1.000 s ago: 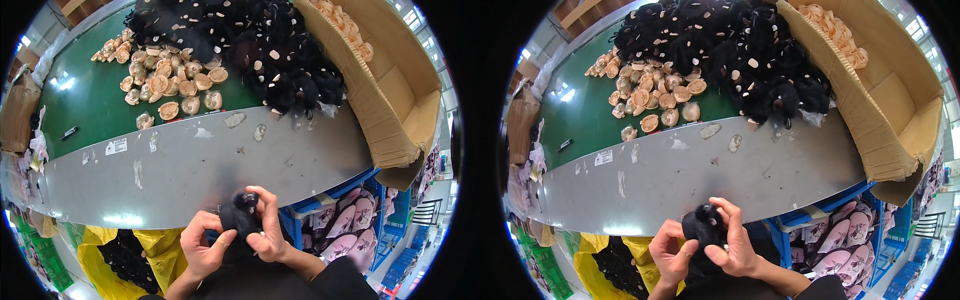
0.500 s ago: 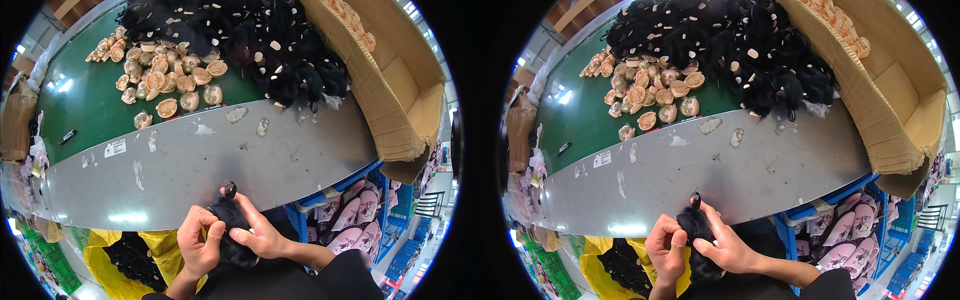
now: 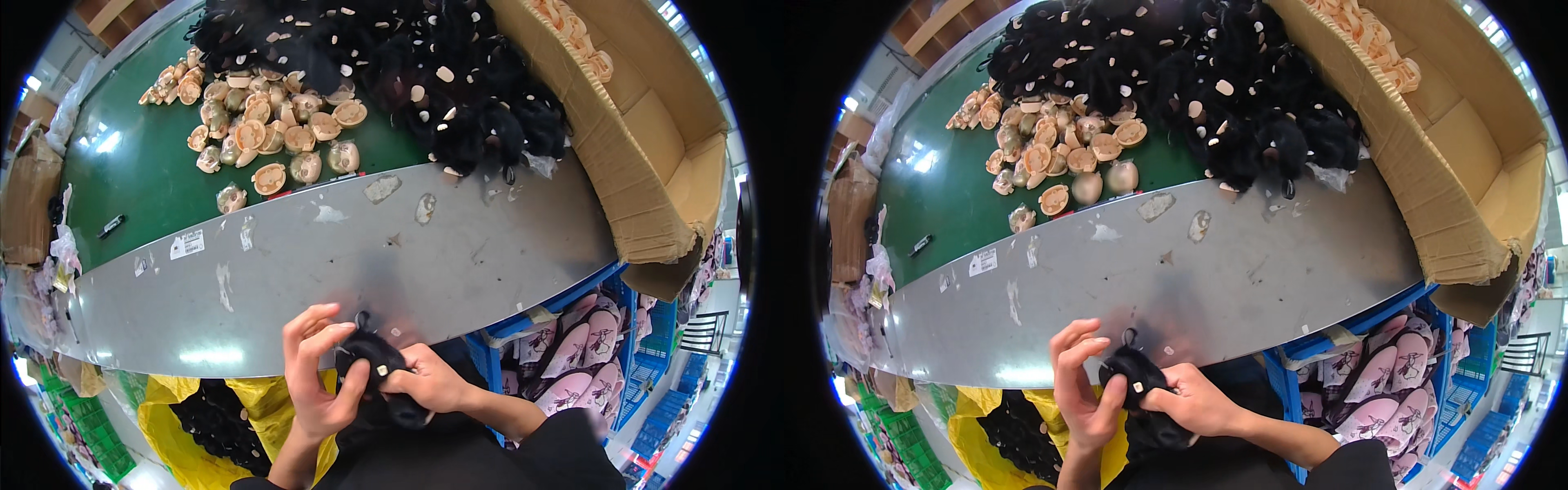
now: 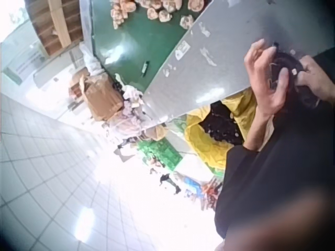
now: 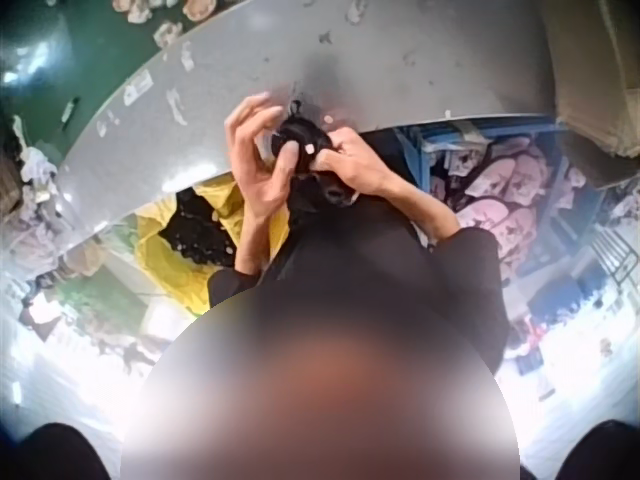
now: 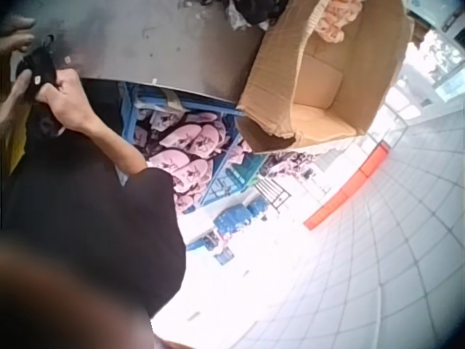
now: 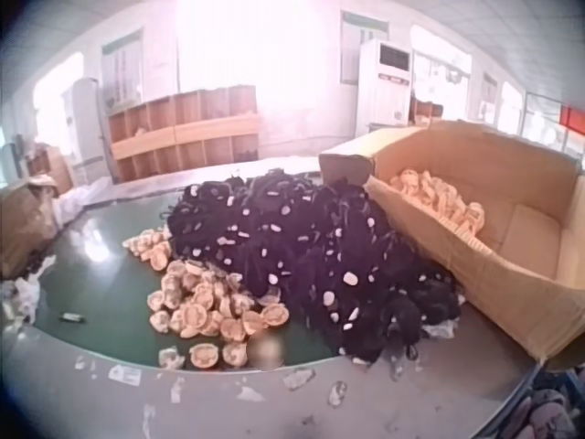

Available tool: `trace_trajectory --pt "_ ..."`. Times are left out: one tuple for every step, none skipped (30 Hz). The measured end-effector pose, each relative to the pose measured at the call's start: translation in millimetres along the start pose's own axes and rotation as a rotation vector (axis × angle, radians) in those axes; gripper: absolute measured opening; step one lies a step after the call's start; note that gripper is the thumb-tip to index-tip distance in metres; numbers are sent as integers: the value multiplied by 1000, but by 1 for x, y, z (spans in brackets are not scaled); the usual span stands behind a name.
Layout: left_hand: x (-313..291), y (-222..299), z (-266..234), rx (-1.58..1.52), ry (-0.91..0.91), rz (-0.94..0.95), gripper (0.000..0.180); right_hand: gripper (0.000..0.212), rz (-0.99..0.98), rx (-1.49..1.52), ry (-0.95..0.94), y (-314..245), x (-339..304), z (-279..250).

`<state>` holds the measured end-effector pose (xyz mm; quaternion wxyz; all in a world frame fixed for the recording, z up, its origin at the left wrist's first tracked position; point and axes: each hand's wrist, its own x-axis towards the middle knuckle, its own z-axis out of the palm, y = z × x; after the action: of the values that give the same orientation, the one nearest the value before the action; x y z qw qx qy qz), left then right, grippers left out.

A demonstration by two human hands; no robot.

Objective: The person repeatedly picks a black fuzzy keychain and a round beige plastic piece from a table, inserts the plastic piece into the keychain, and places the assembled unit into a cardboard box. The process is repeated continuously throughout the clip.

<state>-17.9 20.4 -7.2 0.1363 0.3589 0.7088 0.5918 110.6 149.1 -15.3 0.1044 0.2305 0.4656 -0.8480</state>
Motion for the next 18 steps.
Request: trace_trajectory --pt "3 -5 -7 -122 -140 12 47 17 -13 80 -61 -2 -2 -4" --pt "6 -10 -14 -242 -280 24 50 18 -25 160 -122 -3 -3 -8" --pt "9 -11 -16 -363 -416 39 53 19 -36 234 -186 -4 -4 -13" --pt "2 -6 -13 -635 -424 -132 61 26 3 301 -261 -2 -4 -20" --pt "-2 1 -11 -652 -386 -194 62 29 41 374 -308 0 -3 -22" --pt "-1 -1 -10 -544 -408 -155 60 32 74 444 -348 -1 -5 -24" --pt "0 -4 -11 -436 -429 -117 57 35 106 515 -388 0 -7 -26" --pt "0 -3 -11 -423 -432 -123 54 42 142 580 -397 3 -8 -25" --pt "1 -3 -10 -413 -437 -119 52 42 134 574 -436 2 -10 -28" --pt "2 -1 -7 -406 -439 -112 49 42 122 475 -453 6 -8 -32" --pt "3 5 -2 -407 -390 -136 39 41 109 380 -464 9 -7 -34" --pt "-1 2 1 -378 -374 -157 35 38 108 332 -463 6 -8 -34" --pt "-3 -1 2 -359 -367 -171 32 47 87 330 -479 11 -9 -37" --pt "-2 1 6 -376 -335 -194 27 54 33 255 -426 10 -13 -37" --pt "-6 -5 8 -397 -297 -190 25 62 -21 172 -379 9 -17 -37" --pt "-9 -8 6 -405 -260 -196 25 65 103 -37 -376 -8 -25 -43" --pt "-10 -11 7 -418 -230 -204 26 69 227 -241 -387 -26 -35 -49" --pt "-11 -6 10 -377 -183 -239 31 66 84 -467 -277 -43 -49 -52"
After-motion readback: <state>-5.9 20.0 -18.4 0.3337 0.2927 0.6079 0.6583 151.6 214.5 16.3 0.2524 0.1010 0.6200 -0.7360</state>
